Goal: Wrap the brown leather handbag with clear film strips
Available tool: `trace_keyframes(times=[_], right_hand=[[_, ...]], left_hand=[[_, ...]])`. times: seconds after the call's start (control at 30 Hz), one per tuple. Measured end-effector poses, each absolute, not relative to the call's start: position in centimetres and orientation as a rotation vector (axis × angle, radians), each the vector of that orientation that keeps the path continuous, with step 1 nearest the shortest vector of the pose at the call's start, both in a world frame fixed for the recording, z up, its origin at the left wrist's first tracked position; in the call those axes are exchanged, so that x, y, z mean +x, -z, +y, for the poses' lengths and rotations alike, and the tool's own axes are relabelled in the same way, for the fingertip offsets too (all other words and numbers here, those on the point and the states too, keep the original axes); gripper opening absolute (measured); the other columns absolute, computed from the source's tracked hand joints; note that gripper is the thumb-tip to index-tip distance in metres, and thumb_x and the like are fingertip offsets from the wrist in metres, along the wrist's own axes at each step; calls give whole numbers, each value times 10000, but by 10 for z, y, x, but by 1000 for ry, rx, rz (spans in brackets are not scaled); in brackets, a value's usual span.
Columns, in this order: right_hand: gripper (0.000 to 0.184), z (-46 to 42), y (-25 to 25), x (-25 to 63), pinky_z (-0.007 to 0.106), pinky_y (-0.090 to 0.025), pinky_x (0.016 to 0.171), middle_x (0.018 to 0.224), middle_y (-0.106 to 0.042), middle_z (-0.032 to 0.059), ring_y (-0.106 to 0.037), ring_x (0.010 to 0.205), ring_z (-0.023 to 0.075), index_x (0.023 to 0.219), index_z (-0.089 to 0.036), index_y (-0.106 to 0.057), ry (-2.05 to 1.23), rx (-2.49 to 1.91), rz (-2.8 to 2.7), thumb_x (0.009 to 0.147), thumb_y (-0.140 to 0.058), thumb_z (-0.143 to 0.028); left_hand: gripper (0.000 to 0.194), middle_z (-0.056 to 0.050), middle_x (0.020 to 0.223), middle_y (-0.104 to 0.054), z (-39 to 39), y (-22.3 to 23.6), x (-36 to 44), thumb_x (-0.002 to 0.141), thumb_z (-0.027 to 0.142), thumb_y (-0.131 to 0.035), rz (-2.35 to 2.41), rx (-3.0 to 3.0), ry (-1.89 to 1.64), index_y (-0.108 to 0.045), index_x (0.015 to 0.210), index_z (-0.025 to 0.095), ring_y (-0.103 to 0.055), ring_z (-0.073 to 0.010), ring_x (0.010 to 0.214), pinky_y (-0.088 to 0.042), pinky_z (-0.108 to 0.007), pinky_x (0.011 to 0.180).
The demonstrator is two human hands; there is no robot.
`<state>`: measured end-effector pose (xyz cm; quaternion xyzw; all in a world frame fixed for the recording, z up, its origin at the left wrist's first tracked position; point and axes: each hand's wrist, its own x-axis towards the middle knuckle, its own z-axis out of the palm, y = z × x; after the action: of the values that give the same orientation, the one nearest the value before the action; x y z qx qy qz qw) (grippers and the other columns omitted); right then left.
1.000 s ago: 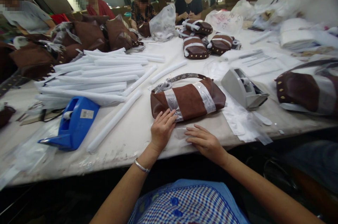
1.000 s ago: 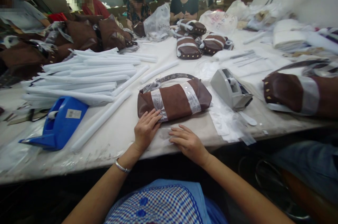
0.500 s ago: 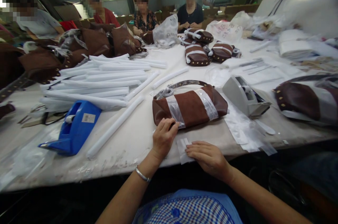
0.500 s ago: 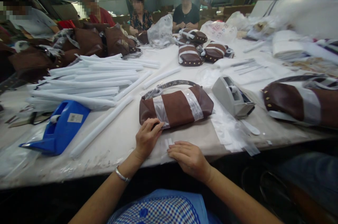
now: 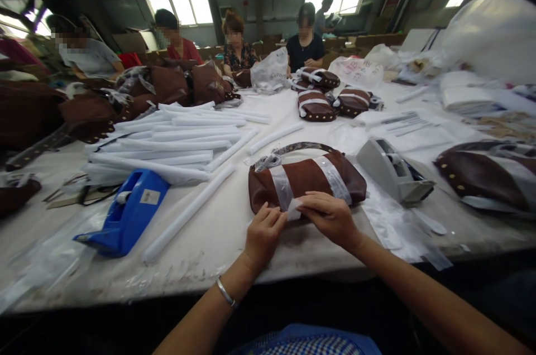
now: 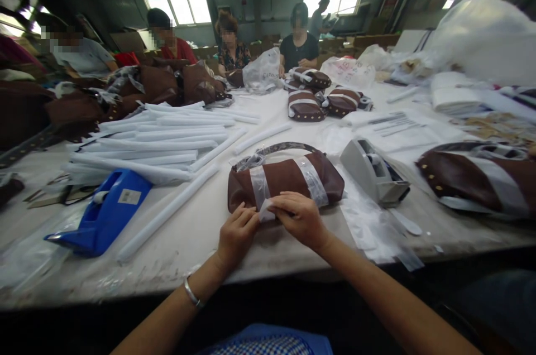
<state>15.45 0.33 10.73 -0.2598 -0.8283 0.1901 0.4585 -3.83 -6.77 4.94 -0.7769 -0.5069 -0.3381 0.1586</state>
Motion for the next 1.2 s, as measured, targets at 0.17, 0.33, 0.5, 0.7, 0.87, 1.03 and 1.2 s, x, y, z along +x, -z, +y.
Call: trace_keyframes(times=[0.17,0.33,0.5,0.7,0.87,1.03,1.2], right_hand=[[109,10,-113,147,289,-635,752,886,-786,18,-750,776,198,931,-239,-777,-825,-777,-1999,881,-684,-267],[180,11,-117,144,304,-641,802,918,-786,24,-758,806,203,1017,-229,-760,-1091,-828,-1892,863,-708,-308],[311,11,-122,142,363,-639,861,924,-783,39,-757,855,227,1117,-219,-728,-1052,-835,-1914,834,-742,-348],[224,12,-128,142,342,-640,818,934,-781,33,-751,818,216,1037,-235,-755,-807,-788,-2064,847,-734,-353],[261,29,-121,136,343,-623,860,934,-779,1,-747,836,201,1116,-283,-724,-600,-763,-2090,858,-735,-315],[309,60,-116,123,348,-615,867,907,-780,-14,-747,831,200,1152,-281,-713,-584,-788,-2059,845,-743,-297],[363,78,-108,115,329,-608,842,907,-773,-16,-742,849,188,1233,-274,-672,-634,-736,-2158,871,-695,-250]], left_hand=[[325,-50,1018,-725,-69,-41,-44,871,76,-556,-1517,-2262,1146,-593,1169,201,-681,-196,986,-533,-434,1062],[323,-43,994,-727,-68,-41,-44,846,78,-569,-1554,-2266,1188,-597,1141,206,-689,-194,960,-538,-433,1060],[303,-44,983,-732,-69,-45,-42,854,76,-560,-1554,-2253,1191,-606,1124,207,-696,-192,961,-548,-432,1048],[243,-41,995,-746,-70,-46,-42,909,109,-542,-1533,-2252,1217,-619,1113,214,-708,-182,963,-545,-440,1053],[271,-41,1019,-748,-71,-44,-44,897,73,-536,-1520,-2274,1258,-625,1110,214,-704,-174,1005,-536,-430,1065],[288,-41,1023,-745,-72,-47,-44,884,51,-520,-1502,-2290,1272,-622,1104,205,-706,-171,1014,-535,-416,1071],[276,-34,1005,-748,-72,-48,-44,895,61,-506,-1518,-2277,1232,-624,1091,216,-712,-163,977,-552,-392,1051]])
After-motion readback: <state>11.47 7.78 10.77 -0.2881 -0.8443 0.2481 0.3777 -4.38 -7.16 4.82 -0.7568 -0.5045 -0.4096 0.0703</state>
